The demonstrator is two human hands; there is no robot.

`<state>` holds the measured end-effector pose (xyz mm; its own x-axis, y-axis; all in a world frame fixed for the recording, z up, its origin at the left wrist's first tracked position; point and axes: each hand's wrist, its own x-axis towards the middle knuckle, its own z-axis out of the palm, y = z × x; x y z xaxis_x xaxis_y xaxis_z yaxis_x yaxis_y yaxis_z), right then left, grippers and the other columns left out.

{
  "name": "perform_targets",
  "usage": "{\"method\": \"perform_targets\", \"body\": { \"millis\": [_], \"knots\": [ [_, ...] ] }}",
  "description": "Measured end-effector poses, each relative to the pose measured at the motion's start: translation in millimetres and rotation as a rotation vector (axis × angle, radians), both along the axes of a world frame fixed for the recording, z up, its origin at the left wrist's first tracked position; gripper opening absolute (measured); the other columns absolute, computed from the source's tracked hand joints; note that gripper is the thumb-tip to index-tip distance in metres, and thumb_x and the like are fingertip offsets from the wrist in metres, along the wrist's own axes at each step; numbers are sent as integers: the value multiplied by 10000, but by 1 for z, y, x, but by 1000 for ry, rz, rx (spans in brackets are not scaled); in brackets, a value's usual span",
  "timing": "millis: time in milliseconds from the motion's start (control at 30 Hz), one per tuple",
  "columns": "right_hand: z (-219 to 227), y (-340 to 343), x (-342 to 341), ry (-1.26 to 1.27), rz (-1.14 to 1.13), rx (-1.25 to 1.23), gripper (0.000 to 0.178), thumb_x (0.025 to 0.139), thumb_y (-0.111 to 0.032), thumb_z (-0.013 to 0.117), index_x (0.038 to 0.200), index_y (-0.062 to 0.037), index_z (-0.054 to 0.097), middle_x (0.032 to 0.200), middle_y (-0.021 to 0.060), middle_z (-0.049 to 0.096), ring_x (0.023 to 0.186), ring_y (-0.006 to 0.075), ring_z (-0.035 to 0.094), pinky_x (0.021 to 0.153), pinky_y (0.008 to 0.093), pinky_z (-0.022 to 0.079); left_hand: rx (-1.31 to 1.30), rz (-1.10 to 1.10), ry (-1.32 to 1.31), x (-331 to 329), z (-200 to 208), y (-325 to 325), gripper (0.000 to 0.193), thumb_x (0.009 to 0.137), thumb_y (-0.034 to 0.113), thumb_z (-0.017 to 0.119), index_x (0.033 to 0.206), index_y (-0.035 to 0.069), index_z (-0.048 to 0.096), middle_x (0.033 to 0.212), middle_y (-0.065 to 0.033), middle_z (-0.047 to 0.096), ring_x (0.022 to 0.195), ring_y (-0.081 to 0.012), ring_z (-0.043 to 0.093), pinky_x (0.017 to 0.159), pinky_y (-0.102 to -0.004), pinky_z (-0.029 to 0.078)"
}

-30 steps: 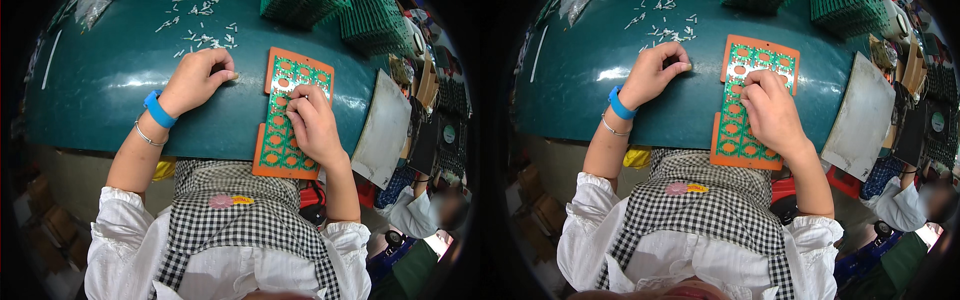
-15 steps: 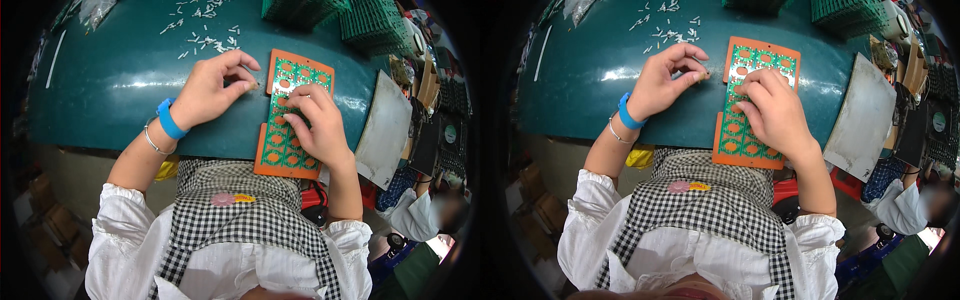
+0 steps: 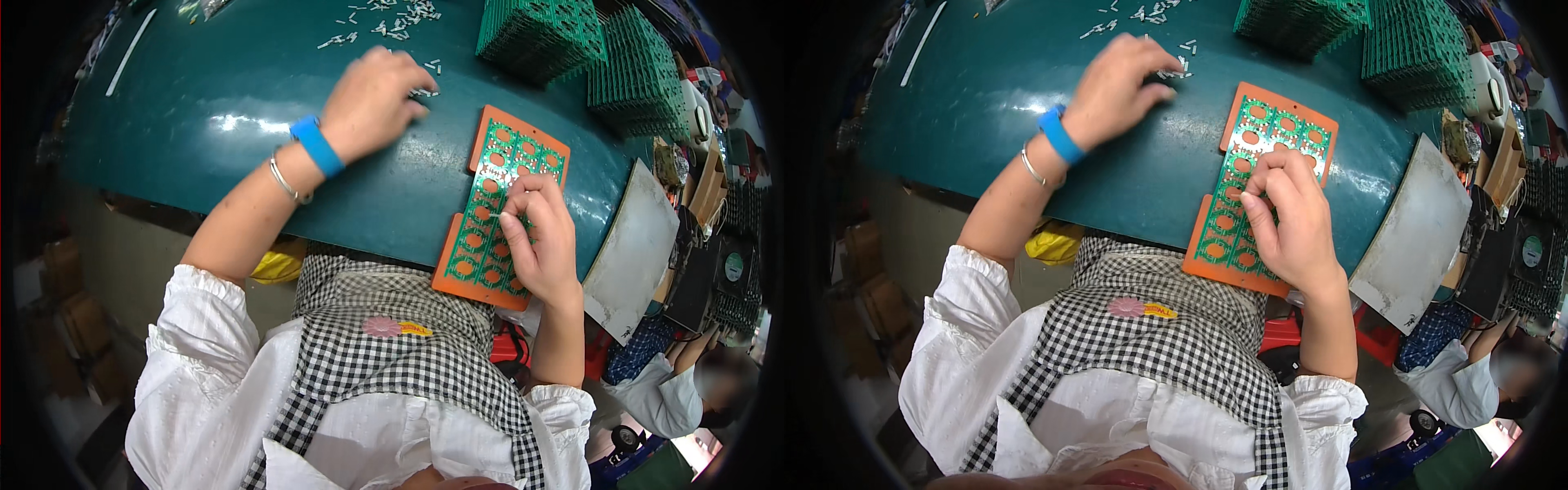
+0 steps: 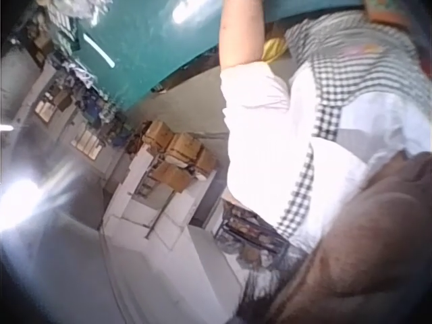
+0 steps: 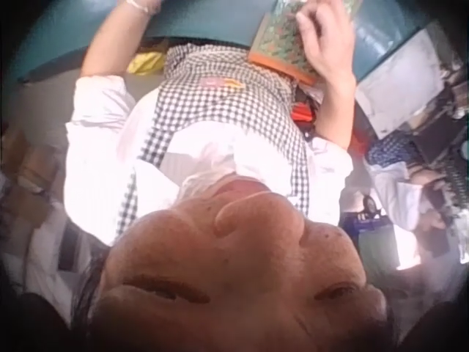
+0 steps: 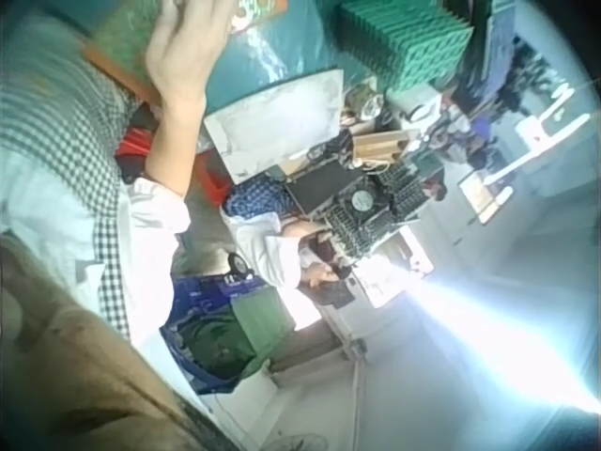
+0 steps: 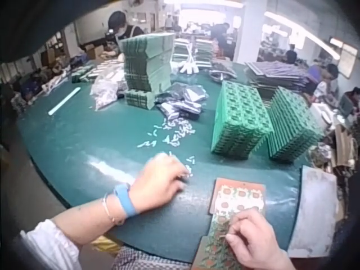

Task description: The person picks up small electronic pins from a table and inserts them by hand into predefined slots on a green printed circuit board template.

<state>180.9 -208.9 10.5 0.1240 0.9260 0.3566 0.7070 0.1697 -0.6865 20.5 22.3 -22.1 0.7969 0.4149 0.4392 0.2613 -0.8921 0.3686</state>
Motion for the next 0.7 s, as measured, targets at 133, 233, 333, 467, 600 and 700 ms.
{"method": "perform_targets", "body": {
  "millis": [133, 233, 333, 467, 600, 700],
  "knots": [
    [-5, -5, 0, -25, -38, -70, 130, 750, 26, 673, 797, -2, 555, 902, 101, 546, 781, 250, 567, 672, 342, 477, -205, 89, 118, -1, -18, 36, 189, 766, 259, 774, 891, 134, 707, 1006, -18, 610, 1031, -254, 524, 874, -389, 409],
    [-7, -7, 1, -34, -24, -88, 118, 752, 21, 663, 796, -2, 555, 907, 97, 551, 799, 246, 572, 680, 334, 479, -47, 51, 143, -2, -21, 35, 152, 783, 177, 759, 886, 110, 667, 928, -19, 591, 916, -247, 533, 844, -374, 430],
    [-11, -9, 0, -1, -28, -103, 114, 751, 14, 662, 795, -3, 558, 907, 95, 555, 810, 247, 577, 687, 331, 481, -22, 68, 137, -2, -19, 30, 132, 794, 168, 747, 841, 89, 652, 883, -21, 577, 892, -248, 522, 814, -369, 440],
    [-15, -15, -1, -2, -23, -157, 99, 763, 21, 661, 799, 9, 570, 949, 94, 554, 836, 218, 571, 718, 303, 473, -341, 129, 57, -1, -16, 20, 100, 840, 112, 721, 869, 44, 653, 759, -33, 639, 679, -141, 582, 645, -256, 478],
    [-16, -16, -3, 0, -21, -151, 93, 766, 20, 661, 796, 8, 574, 948, 88, 550, 833, 211, 566, 711, 302, 474, -457, 74, -78, -1, -14, 17, 78, 878, 84, 691, 911, 16, 671, 757, -3, 654, 648, -62, 570, 620, -207, 480],
    [-18, -15, -4, -22, -20, -163, 93, 763, 21, 662, 800, 8, 578, 942, 88, 546, 830, 215, 564, 708, 306, 475, -546, 37, -90, -3, -13, 14, 95, 904, 77, 659, 965, 10, 688, 776, 8, 648, 675, -48, 568, 620, -192, 475]
  ]
}}
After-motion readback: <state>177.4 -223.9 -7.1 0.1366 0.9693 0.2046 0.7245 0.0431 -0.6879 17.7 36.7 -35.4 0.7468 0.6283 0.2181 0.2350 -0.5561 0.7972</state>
